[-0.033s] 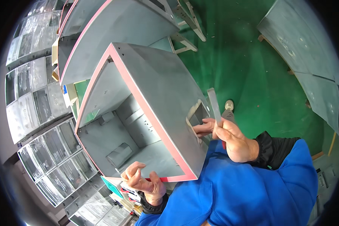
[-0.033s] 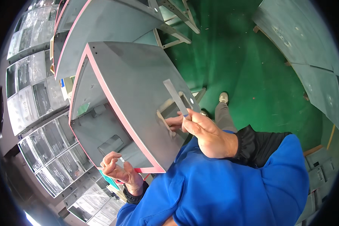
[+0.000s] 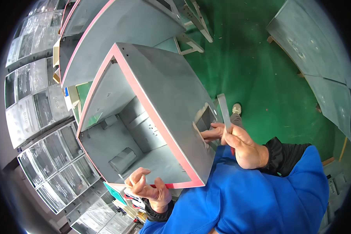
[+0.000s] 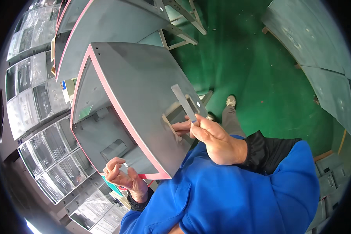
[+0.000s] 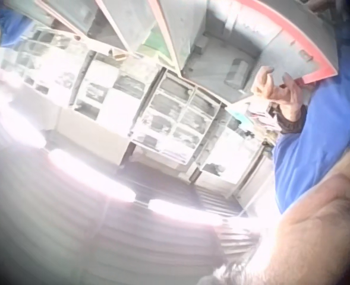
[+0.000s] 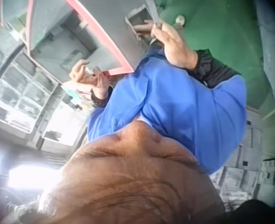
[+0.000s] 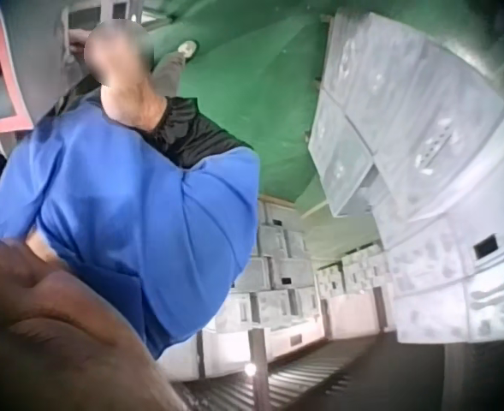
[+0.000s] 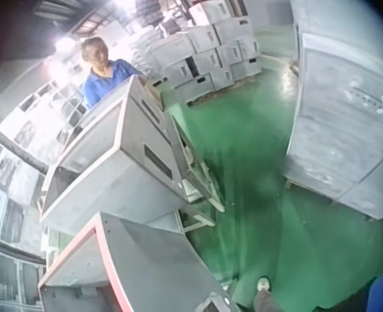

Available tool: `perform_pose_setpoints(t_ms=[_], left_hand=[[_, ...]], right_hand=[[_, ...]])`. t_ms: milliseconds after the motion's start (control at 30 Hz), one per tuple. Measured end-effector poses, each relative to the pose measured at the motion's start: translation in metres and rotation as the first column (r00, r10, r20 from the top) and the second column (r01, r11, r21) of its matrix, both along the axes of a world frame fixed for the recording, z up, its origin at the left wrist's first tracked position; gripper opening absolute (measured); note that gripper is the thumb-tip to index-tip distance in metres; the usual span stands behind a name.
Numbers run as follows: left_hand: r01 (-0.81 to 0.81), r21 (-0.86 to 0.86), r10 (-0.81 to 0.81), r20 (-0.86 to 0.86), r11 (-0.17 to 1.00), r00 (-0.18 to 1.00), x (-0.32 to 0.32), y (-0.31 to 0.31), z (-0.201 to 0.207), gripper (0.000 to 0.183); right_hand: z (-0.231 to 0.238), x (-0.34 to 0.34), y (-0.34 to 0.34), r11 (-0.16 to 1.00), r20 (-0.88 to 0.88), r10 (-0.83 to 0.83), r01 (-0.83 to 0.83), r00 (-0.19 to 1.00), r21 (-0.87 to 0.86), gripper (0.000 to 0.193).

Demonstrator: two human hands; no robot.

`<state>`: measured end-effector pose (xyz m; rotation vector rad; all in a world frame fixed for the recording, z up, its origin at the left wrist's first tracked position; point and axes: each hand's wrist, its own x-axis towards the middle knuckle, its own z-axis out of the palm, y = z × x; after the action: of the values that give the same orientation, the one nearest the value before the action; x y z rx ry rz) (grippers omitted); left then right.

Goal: The person applies a strip of red tape along the edges of a gray metal cabinet door. They use a utility knife to trim the tape and scrape the surface of the door. The person then moves the cabinet door to a stack of similar units.

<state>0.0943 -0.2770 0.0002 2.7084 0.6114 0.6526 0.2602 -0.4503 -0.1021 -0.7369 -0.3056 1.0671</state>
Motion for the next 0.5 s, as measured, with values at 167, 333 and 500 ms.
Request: perform_pose_setpoints(t_ms=[167, 333, 500], left_hand=[[-0.006, -0.001, 0.006, 0.03, 1.0, 1.0, -0.001, -0.001, -0.003, 0.055], [0.001, 0.033, -0.002, 0.027, 0.999, 1.0, -0.001, -0.001, -0.002, 0.056], [-0.009, 0.046, 0.008, 0.021, 0.999, 1.0, -0.004, 0.001, -0.003, 0.055]], right_hand=[[-0.012, -0.003, -0.011, 0.999, 0.215, -0.023, 0.031, 0.976, -0.034, 0.023], [-0.039, 0.017, -0.03, 0.957, 0.223, 0.1, -0.032, 0.97, -0.29, 0.026], [-0.095, 0.004, -0.043, 0.883, 0.484, 0.004, 0.224, 0.875, -0.413, 0.021]])
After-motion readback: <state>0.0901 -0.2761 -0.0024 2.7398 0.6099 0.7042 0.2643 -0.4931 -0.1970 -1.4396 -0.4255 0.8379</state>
